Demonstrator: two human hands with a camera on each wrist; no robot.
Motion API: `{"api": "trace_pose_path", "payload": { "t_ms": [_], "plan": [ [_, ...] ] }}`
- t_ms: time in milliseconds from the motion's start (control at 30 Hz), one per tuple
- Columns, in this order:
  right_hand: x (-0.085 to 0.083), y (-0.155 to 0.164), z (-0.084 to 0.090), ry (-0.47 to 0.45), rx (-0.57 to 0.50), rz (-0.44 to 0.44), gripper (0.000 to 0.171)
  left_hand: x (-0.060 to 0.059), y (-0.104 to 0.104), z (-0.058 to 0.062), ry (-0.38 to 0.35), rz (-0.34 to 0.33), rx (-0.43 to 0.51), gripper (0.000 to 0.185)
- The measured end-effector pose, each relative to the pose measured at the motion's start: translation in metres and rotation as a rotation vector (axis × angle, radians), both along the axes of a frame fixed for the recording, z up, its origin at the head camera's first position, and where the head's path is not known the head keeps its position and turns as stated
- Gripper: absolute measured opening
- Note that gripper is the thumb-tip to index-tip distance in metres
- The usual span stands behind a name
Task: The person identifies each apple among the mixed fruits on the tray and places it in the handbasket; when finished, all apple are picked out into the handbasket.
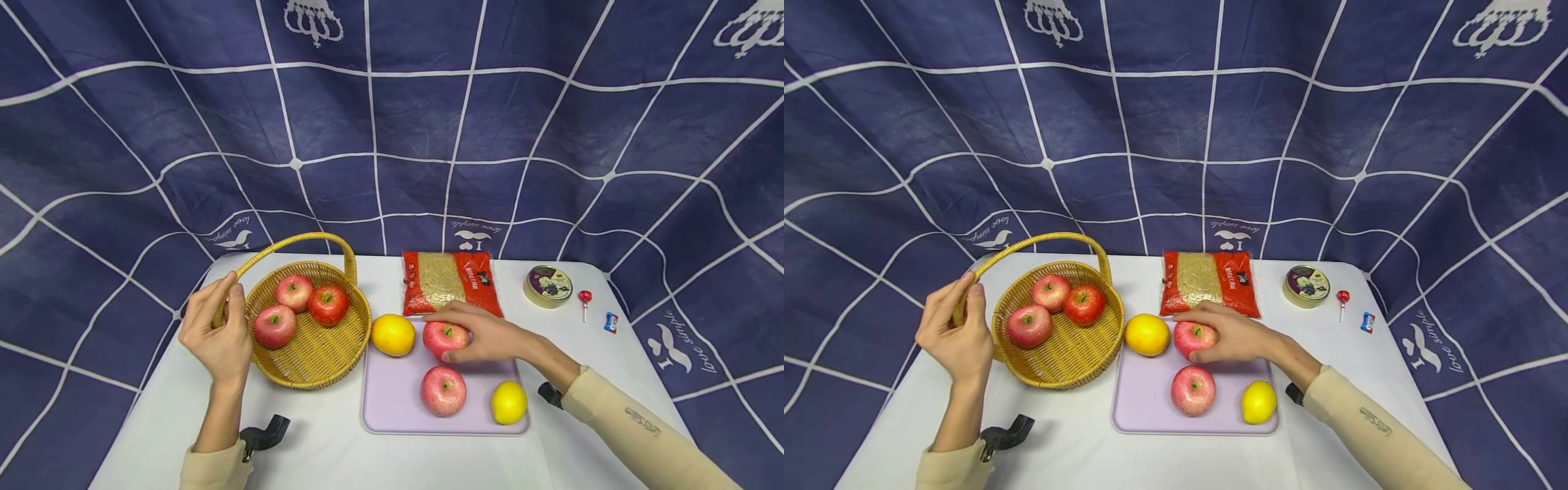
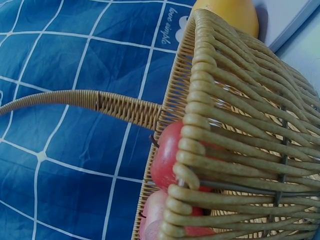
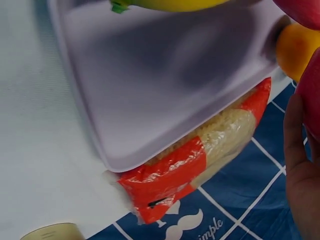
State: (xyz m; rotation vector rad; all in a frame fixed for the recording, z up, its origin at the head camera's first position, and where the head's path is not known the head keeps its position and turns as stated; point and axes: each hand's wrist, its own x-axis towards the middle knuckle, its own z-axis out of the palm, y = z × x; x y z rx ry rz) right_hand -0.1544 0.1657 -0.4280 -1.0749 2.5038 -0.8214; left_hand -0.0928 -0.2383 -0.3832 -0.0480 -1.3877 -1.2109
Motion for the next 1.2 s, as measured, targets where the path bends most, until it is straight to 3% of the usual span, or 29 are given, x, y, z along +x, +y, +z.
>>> {"api": "trace_pose_path", "payload": {
  "t_ms": [633, 1200],
  "plan": [
    [-0.007, -0.019, 0.015, -0.011, -0.045, 0.062, 0.064, 0.001, 0.0, 0.001, -0.006, -0.001, -0.011, 0.014],
    [-0.011, -0.052, 0.019, -0.031, -0.01, 0.133, 0.065, 0.0, 0.0, 0.0, -0.01, 0.012, -0.009, 0.013]
  ]
}}
